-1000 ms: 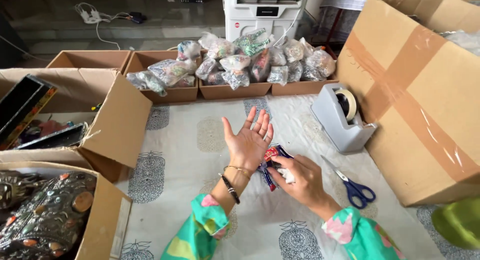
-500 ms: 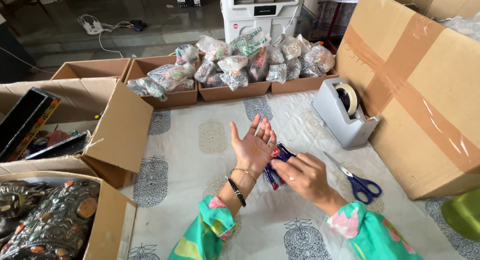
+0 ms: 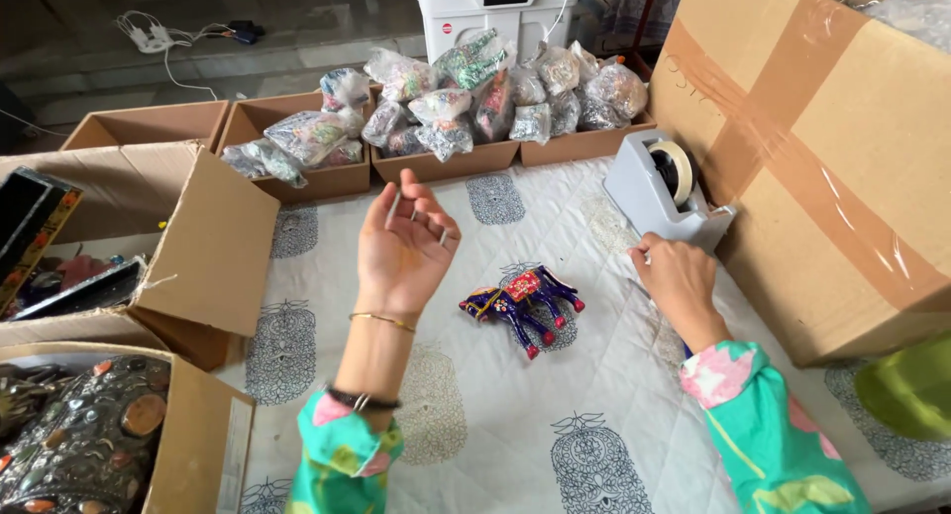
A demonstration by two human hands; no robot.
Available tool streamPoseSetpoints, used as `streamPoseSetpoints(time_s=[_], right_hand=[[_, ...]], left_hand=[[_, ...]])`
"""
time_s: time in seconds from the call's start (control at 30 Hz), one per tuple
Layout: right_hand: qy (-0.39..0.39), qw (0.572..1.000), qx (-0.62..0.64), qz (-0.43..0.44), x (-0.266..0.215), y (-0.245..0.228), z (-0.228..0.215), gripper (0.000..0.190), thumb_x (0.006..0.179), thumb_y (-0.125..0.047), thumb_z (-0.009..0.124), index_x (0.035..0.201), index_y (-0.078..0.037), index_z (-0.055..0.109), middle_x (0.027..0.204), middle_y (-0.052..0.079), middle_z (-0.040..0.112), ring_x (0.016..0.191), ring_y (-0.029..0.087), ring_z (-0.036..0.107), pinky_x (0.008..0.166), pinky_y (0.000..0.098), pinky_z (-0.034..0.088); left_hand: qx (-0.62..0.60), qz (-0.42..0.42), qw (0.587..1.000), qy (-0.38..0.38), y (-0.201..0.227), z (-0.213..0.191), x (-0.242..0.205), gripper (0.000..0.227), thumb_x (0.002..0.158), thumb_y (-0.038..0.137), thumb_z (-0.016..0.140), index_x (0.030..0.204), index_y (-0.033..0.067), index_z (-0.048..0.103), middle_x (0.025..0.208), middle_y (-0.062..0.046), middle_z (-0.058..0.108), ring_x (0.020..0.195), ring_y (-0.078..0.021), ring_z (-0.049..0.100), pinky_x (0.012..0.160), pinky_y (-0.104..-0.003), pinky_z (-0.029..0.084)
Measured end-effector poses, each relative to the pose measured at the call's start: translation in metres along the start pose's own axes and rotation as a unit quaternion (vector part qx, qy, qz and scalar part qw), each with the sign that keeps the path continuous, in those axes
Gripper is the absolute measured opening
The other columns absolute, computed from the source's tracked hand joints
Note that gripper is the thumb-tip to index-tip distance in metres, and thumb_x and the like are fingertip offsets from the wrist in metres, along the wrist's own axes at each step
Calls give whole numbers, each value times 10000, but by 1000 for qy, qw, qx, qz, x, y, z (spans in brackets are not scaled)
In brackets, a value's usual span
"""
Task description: Cleaning a decorative elephant figurine with a cloth and adhesive tape.
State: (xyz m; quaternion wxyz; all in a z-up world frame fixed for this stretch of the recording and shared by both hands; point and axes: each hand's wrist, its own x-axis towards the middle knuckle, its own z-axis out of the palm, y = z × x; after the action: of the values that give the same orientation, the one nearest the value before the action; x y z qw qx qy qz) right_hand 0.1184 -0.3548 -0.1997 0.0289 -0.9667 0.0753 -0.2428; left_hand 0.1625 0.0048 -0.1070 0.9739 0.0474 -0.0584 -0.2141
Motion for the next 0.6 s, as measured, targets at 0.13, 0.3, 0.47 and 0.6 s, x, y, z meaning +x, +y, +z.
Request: streamPoseSetpoints(time_s=[0.13, 0.3, 0.47, 0.6], right_hand=[[19, 1000, -15, 13, 3, 7, 4, 230, 929, -370, 708, 992, -157, 768, 733, 140, 725, 712, 335, 719, 626, 475, 551], [35, 996, 83, 12, 5, 6, 0, 259, 927, -390, 705, 1057, -188, 801, 702, 182, 700, 672, 385, 690, 601, 486, 529], [42, 989, 137, 21, 7, 0, -9, 232, 913, -397, 716, 931, -187, 813, 648, 161, 682, 630, 358, 682, 575, 465, 510], [24, 993, 117, 22, 6, -1, -9, 224, 858, -392, 755, 857, -174, 805, 578, 150, 659, 579, 343, 665, 552, 455, 486]], left_hand=[[7, -22, 1000, 2, 4, 10, -13, 210, 1031, 238, 540, 1025, 142, 727, 882, 31, 674, 798, -111, 631, 799, -307, 512], [26, -6, 999, -26, 10, 24, -21, 185, 1041, 213, 550, 1016, 133, 715, 894, 30, 684, 797, -102, 622, 792, -299, 502], [21, 15, 1000, -17, 23, 16, -17, 196, 1039, 215, 548, 996, 148, 727, 876, 37, 684, 786, -95, 615, 787, -287, 501], [6, 41, 999, 9, 37, 6, -15, 217, 1032, 202, 534, 979, 150, 738, 857, 49, 681, 762, -92, 605, 757, -280, 489]])
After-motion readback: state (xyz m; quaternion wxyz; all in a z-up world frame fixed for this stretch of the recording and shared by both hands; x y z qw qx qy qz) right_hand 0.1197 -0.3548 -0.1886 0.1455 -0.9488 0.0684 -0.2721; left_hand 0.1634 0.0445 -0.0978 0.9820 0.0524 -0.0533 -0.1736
